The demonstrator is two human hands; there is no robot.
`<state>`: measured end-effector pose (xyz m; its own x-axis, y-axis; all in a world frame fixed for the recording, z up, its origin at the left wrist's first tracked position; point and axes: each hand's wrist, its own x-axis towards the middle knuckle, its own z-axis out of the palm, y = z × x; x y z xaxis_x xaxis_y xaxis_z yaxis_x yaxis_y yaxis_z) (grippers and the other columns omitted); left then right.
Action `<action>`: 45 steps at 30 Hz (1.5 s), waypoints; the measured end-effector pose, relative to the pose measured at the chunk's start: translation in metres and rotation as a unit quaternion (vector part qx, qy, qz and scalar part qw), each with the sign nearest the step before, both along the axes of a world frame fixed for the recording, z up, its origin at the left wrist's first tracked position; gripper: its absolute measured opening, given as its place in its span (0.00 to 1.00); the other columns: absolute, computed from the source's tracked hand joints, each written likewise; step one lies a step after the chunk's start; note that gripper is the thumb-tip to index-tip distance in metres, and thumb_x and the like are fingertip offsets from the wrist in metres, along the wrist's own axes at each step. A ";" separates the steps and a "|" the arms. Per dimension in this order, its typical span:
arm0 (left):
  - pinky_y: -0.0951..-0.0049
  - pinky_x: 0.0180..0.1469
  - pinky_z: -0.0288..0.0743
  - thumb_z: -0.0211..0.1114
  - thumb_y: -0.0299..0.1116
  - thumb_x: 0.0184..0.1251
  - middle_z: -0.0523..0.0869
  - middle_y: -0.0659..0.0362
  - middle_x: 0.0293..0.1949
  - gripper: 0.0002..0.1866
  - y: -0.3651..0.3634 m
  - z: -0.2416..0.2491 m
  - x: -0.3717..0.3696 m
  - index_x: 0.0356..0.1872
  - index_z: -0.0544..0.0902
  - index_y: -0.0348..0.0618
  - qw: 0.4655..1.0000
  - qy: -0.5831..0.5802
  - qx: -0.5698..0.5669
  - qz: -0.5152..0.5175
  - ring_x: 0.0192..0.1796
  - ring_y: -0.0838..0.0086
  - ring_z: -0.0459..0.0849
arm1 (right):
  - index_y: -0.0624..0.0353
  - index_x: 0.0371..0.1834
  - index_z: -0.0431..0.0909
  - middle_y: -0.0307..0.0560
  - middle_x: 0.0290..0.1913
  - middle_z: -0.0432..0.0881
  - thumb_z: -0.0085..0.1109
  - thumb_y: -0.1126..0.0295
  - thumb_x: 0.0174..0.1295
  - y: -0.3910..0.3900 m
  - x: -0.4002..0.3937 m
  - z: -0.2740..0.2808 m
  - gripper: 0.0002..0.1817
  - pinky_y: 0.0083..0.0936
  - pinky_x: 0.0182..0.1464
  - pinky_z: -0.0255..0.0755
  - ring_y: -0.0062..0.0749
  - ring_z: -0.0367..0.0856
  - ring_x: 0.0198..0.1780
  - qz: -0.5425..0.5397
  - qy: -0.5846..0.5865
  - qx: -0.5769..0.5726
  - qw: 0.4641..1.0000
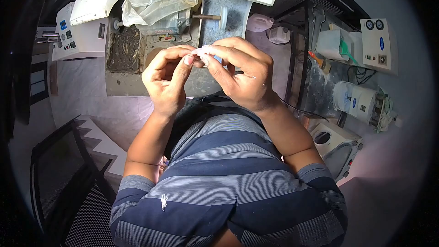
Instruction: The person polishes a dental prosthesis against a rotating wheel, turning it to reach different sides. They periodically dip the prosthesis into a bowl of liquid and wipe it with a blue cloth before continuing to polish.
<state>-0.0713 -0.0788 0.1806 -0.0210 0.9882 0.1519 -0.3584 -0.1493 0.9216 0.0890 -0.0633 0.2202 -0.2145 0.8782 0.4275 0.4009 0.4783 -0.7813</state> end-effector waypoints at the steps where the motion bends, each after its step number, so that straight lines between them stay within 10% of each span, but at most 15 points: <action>1: 0.79 0.43 0.77 0.61 0.18 0.65 0.84 0.53 0.38 0.03 0.000 0.001 -0.001 0.38 0.81 0.29 1.000 0.010 0.000 0.001 0.38 0.78 0.82 | 0.65 0.38 0.85 0.45 0.34 0.84 0.65 0.82 0.56 0.001 0.001 0.000 0.07 0.13 0.24 0.68 0.18 0.79 0.28 0.004 -0.001 0.002 1.000; 11: 0.76 0.46 0.76 0.61 0.17 0.64 0.83 0.52 0.39 0.03 0.008 0.002 -0.007 0.37 0.80 0.30 0.997 0.033 0.044 -0.060 0.39 0.74 0.81 | 0.72 0.39 0.83 0.52 0.38 0.84 0.60 0.83 0.60 0.004 0.016 -0.004 0.06 0.15 0.36 0.74 0.26 0.82 0.35 0.071 0.063 -0.078 0.992; 17: 0.68 0.40 0.82 0.51 0.24 0.69 0.82 0.48 0.38 0.06 0.029 -0.026 -0.008 0.35 0.76 0.33 0.973 -0.186 -0.112 -0.079 0.39 0.70 0.83 | 0.65 0.39 0.85 0.46 0.36 0.85 0.64 0.80 0.59 0.002 0.015 -0.009 0.06 0.13 0.28 0.68 0.16 0.78 0.28 0.043 0.144 -0.126 0.981; 22: 0.71 0.49 0.78 0.54 0.17 0.54 0.72 0.51 0.60 0.23 0.040 -0.061 -0.002 0.55 0.72 0.36 0.990 -0.004 -0.120 -0.071 0.55 0.69 0.77 | 0.64 0.39 0.86 0.46 0.36 0.85 0.66 0.79 0.58 0.008 0.023 -0.027 0.06 0.13 0.28 0.68 0.16 0.77 0.28 0.011 0.071 -0.092 0.993; 30: 0.77 0.36 0.79 0.58 0.26 0.71 0.86 0.55 0.38 0.08 0.031 -0.102 0.038 0.44 0.81 0.31 0.983 -0.066 -0.151 -0.080 0.37 0.76 0.84 | 0.63 0.40 0.86 0.45 0.34 0.85 0.65 0.77 0.58 0.020 0.030 -0.104 0.07 0.15 0.27 0.71 0.19 0.80 0.27 -0.073 0.041 -0.075 0.994; 45: 0.69 0.43 0.82 0.58 0.29 0.72 0.86 0.55 0.37 0.08 0.093 -0.233 0.086 0.40 0.82 0.34 0.881 -0.155 -0.447 -0.007 0.36 0.70 0.85 | 0.67 0.38 0.84 0.49 0.34 0.88 0.68 0.72 0.56 0.077 0.056 -0.249 0.10 0.20 0.41 0.76 0.23 0.85 0.36 -0.116 0.136 -0.369 0.912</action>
